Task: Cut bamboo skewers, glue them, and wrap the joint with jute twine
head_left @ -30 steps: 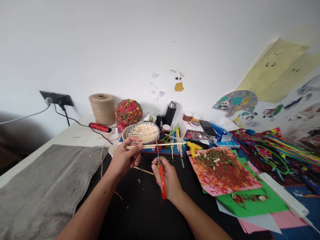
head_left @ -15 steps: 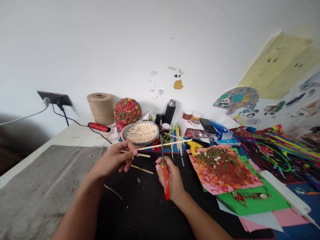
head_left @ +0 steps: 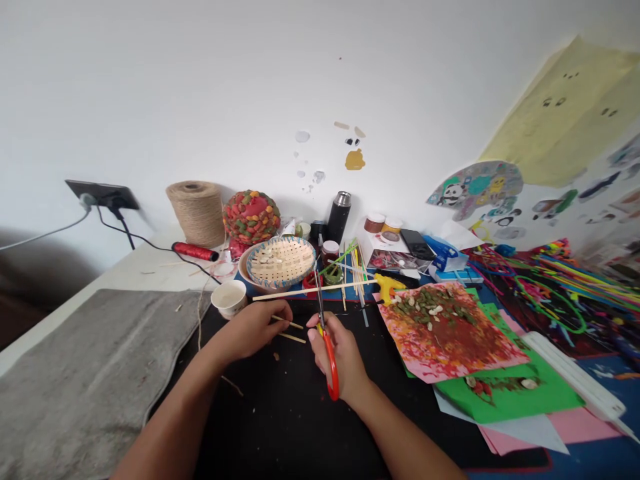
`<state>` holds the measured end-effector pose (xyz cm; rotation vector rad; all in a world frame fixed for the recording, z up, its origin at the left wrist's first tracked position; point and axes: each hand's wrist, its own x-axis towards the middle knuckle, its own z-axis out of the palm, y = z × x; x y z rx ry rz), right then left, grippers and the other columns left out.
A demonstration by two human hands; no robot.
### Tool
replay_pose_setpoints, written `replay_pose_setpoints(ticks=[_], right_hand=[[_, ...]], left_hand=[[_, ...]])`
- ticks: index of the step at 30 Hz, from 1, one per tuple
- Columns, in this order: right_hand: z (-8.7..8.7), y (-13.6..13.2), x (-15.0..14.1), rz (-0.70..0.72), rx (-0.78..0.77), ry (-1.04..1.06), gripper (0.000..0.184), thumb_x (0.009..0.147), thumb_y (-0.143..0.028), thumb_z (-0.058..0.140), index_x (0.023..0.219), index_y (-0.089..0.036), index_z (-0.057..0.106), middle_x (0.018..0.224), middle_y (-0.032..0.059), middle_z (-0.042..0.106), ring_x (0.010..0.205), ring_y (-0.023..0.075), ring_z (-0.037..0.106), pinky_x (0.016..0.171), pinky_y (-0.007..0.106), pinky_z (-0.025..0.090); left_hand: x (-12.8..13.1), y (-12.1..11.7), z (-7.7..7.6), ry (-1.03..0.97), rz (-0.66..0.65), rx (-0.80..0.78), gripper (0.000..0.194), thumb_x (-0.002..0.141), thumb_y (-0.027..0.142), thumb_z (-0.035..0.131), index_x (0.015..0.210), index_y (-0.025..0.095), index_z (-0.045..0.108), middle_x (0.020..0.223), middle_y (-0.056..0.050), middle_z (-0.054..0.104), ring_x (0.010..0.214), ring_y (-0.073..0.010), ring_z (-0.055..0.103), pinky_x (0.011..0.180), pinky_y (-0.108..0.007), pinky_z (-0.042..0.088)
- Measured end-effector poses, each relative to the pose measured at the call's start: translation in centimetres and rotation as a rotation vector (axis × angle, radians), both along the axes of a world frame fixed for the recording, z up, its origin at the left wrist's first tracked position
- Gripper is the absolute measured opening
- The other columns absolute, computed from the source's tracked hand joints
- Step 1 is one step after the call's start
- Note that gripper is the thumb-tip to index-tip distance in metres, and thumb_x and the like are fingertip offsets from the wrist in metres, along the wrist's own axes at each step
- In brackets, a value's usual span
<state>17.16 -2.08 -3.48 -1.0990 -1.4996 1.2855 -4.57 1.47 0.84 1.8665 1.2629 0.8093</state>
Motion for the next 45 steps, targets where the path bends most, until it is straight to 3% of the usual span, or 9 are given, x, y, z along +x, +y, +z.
replay_pose_setpoints(ticks=[6, 10, 22, 26, 32, 36, 40, 42, 45], right_hand=[[0.8, -0.3, -0.1, 0.048, 0.01, -0.023, 0.028, 0.099, -0.051, 0.066, 0.103, -0.024, 0.059, 0.061, -0.0092, 0.036, 0.049, 0.0098, 0.034, 0.047, 0.022, 0.027], [0.6, -0.2, -0.1, 0.042, 0.045, -0.041, 0.025, 0.099, -0.047, 0.065, 0.103, -0.023, 0.06, 0.063, -0.0085, 0.038, 0.052, 0.0101, 0.036, 0.048, 0.022, 0.029], [0.4, -0.2, -0.2, 0.041, -0.013, -0.005, 0.025, 0.1, -0.048, 0.062, 0.106, -0.023, 0.06, 0.061, -0.0098, 0.035, 0.046, 0.0084, 0.035, 0.044, 0.02, 0.028], [0.3, -0.2, -0.2, 0.043, -0.014, -0.007, 0.025, 0.101, -0.048, 0.061, 0.107, -0.023, 0.06, 0.061, -0.0097, 0.036, 0.045, 0.0086, 0.035, 0.043, 0.021, 0.028], [0.2, -0.1, -0.2, 0.05, 0.013, -0.01, 0.023, 0.102, -0.046, 0.059, 0.107, -0.023, 0.06, 0.061, -0.01, 0.035, 0.045, 0.0086, 0.034, 0.045, 0.022, 0.027], [0.8, -0.2, -0.2, 0.045, 0.082, -0.054, 0.018, 0.101, -0.04, 0.06, 0.105, -0.022, 0.062, 0.062, -0.0092, 0.036, 0.051, 0.0099, 0.035, 0.05, 0.023, 0.029], [1.1, -0.4, -0.5, 0.067, 0.126, -0.08, 0.015, 0.099, -0.036, 0.062, 0.103, -0.021, 0.062, 0.064, -0.0083, 0.039, 0.055, 0.0105, 0.035, 0.053, 0.024, 0.029], [1.0, -0.4, -0.6, 0.062, 0.121, -0.088, 0.015, 0.099, -0.036, 0.062, 0.102, -0.021, 0.062, 0.064, -0.008, 0.04, 0.056, 0.0105, 0.036, 0.053, 0.024, 0.03], [0.7, -0.2, -0.7, 0.064, 0.095, -0.076, 0.017, 0.099, -0.038, 0.065, 0.103, -0.022, 0.06, 0.063, -0.0087, 0.039, 0.054, 0.0104, 0.035, 0.051, 0.023, 0.03]], left_hand=[[-0.9, 0.4, -1.5, 0.008, 0.075, 0.09, 0.022, 0.082, 0.033, 0.079, 0.102, 0.03, 0.086, 0.103, -0.007, 0.084, 0.092, -0.0309, 0.075, 0.084, -0.034, 0.055], [-1.3, 0.2, -1.0, -0.019, 0.11, 0.17, 0.032, 0.083, 0.039, 0.078, 0.113, 0.029, 0.083, 0.12, -0.009, 0.08, 0.107, -0.0328, 0.073, 0.096, -0.039, 0.056], [-2.2, 0.4, -0.9, 0.292, 0.061, 0.199, 0.035, 0.099, 0.041, 0.058, 0.124, 0.023, 0.075, 0.125, -0.01, 0.079, 0.11, -0.0298, 0.075, 0.098, -0.043, 0.057], [-2.1, -0.1, 0.5, 0.276, 0.075, 0.189, 0.033, 0.1, 0.043, 0.054, 0.115, 0.024, 0.077, 0.114, -0.008, 0.082, 0.1, -0.0276, 0.077, 0.09, -0.038, 0.057], [-2.1, -1.3, 3.2, 0.054, 0.3, 0.278, 0.027, 0.101, 0.039, 0.054, 0.102, 0.021, 0.074, 0.076, -0.001, 0.074, 0.067, -0.0181, 0.068, 0.065, -0.028, 0.052], [-2.0, -2.0, 3.1, -0.118, 0.557, 0.531, 0.028, 0.108, 0.036, 0.05, 0.118, 0.021, 0.07, 0.086, -0.002, 0.073, 0.076, -0.017, 0.068, 0.071, -0.028, 0.053], [-1.6, -1.9, 3.0, 0.188, 0.323, 0.779, 0.025, 0.107, 0.034, 0.056, 0.123, 0.02, 0.069, 0.103, -0.006, 0.079, 0.095, -0.0224, 0.073, 0.087, -0.035, 0.054], [-1.2, -1.7, 3.0, 0.333, 0.179, 0.858, 0.025, 0.105, 0.037, 0.061, 0.119, 0.018, 0.071, 0.1, -0.007, 0.08, 0.091, -0.0239, 0.073, 0.084, -0.036, 0.054], [-0.5, -1.5, 2.9, 0.441, 0.142, 0.915, 0.024, 0.106, 0.036, 0.06, 0.114, 0.017, 0.073, 0.094, -0.007, 0.081, 0.081, -0.0231, 0.073, 0.075, -0.035, 0.054]])
